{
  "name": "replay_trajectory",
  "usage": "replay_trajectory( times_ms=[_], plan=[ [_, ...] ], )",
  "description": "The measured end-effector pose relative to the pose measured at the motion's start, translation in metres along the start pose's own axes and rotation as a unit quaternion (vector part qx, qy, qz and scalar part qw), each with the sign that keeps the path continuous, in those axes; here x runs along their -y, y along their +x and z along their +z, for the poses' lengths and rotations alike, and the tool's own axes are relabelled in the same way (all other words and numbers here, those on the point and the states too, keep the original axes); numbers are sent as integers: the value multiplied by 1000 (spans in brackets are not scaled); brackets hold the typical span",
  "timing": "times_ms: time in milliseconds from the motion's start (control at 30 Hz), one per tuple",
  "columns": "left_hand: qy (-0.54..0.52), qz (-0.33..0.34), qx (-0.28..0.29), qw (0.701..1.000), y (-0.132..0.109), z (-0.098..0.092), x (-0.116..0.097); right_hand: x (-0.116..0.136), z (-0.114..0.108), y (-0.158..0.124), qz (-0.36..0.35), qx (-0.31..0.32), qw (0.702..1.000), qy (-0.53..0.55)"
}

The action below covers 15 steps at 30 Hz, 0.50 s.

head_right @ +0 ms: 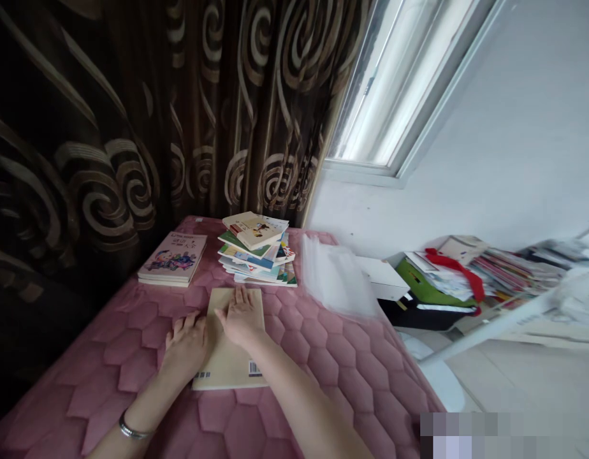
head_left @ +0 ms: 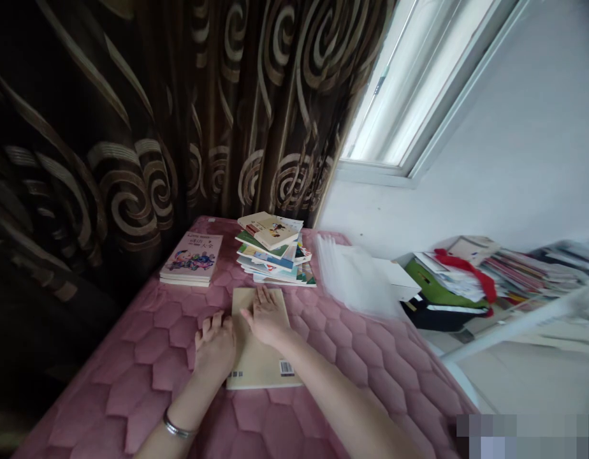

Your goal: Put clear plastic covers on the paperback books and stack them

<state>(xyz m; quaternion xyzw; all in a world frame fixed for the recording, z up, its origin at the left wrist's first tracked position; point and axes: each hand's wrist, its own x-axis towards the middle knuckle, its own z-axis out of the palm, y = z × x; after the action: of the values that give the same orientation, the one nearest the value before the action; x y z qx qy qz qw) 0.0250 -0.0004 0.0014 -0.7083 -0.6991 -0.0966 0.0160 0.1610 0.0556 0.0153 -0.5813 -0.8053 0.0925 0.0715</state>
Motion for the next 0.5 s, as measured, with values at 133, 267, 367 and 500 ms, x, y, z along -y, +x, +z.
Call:
replay_trajectory(
  times_ms=[133,267,367,500],
  plan=[
    [-7,-9,15,1000,0,1,0,14,8,15,-60,-7,998,17],
    [-12,-11,23,1000,1,2,2,14,3,29,-56,12,998,9],
    [-12,-4,13,1000,0,1,3,13,0,24,-61,12,998,2],
    [-9,2,7,1000,-1,-1,3,13,4,-4,-117,1,993,9]
  ],
)
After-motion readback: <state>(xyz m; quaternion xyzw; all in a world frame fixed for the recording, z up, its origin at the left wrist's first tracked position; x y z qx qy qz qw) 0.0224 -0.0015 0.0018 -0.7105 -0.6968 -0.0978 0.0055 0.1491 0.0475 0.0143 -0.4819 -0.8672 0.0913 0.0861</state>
